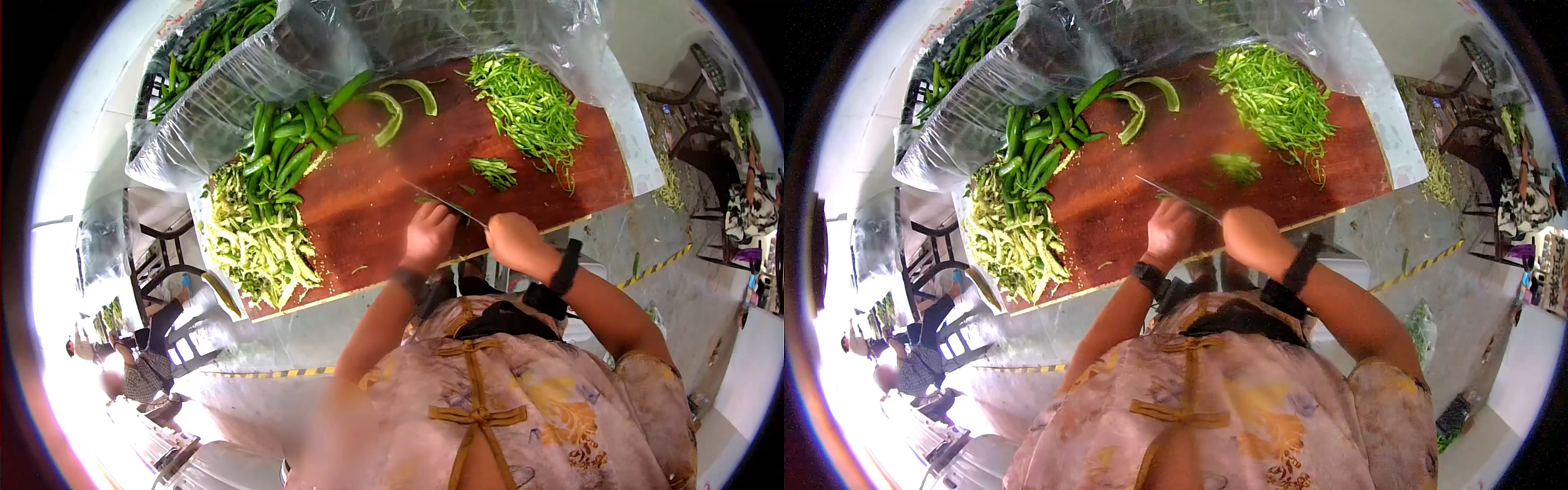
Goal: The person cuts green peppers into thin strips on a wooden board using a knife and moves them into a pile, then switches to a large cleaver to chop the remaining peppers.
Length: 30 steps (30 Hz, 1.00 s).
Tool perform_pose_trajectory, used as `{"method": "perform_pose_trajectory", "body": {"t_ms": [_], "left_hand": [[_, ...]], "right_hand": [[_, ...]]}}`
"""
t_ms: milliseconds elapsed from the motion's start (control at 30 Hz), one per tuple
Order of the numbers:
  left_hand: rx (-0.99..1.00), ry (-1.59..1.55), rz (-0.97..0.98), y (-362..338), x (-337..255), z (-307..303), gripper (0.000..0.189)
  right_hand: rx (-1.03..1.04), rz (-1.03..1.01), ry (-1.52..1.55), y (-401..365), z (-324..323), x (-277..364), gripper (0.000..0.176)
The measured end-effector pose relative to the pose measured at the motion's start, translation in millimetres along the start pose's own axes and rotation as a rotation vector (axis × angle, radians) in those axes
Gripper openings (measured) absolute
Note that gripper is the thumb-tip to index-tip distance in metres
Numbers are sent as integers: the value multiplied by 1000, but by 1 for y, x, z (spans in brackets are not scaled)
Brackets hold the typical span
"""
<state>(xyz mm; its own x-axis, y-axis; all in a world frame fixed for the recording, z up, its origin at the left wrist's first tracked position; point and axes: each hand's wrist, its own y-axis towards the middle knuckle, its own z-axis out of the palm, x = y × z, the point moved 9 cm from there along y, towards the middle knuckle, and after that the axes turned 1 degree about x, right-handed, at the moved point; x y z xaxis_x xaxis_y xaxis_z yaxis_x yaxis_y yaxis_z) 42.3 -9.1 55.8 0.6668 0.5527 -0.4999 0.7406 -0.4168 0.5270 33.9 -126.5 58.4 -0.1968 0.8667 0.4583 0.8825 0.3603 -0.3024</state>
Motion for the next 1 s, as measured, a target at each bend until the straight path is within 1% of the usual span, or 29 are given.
{"method": "perform_pose_trajectory", "body": {"t_ms": [67, 133, 167, 233, 267, 300, 333, 367, 433, 500, 567, 600, 767, 833, 900, 933, 1000], "left_hand": [[4, -6, -2, -1, 2, 0, 11], [35, -26, -2, -3, 4, 3, 10], [40, -23, 5, -5, 3, 2, 10], [51, 10, 4, -2, 1, 4, 9], [45, 12, 9, 0, -1, 3, 9], [-6, 46, 37, 0, -3, -1, 8], [-55, 79, 65, -2, -6, -6, 8], [-54, 79, 69, -2, -5, -6, 8], [-47, 74, 10, -6, 2, -1, 10], [-40, 60, -6, -8, 5, 1, 10], [-35, 50, -23, -8, 8, 1, 11], [-28, 43, -25, -8, 8, 1, 12], [-53, 18, -11, -6, 5, -2, 13], [-8, 22, -33, -7, 8, 0, 14], [-28, 11, -39, -6, 8, -1, 14], [-43, 3, -40, -5, 8, -3, 14], [-37, -5, -46, -4, 6, -5, 14]], "right_hand": [[-77, 0, 9, 19, 13, -1, 26], [-96, 16, 12, 33, 14, 8, 27], [-118, 46, 14, 35, 14, 9, 28], [-163, 29, 6, 31, 12, 3, 27], [-234, 36, 25, 28, 5, -3, 25], [-303, 43, 49, 23, -5, -5, 23], [-298, 78, 65, 16, -9, -11, 21], [-302, 79, 66, 9, -13, -13, 21], [-207, 39, 4, -6, -8, -10, 21], [-209, 33, 4, -22, -6, -7, 21], [-148, 17, -4, -29, -1, -4, 21], [-155, 6, 1, -33, -3, -3, 20], [-118, 6, 5, -31, -2, -1, 20], [-112, 5, 4, -29, -4, 0, 20], [-28, 44, -4, -24, -1, 0, 20], [-21, 41, -7, -19, 0, 0, 20], [-63, 15, -33, -7, 6, 3, 10]]}}
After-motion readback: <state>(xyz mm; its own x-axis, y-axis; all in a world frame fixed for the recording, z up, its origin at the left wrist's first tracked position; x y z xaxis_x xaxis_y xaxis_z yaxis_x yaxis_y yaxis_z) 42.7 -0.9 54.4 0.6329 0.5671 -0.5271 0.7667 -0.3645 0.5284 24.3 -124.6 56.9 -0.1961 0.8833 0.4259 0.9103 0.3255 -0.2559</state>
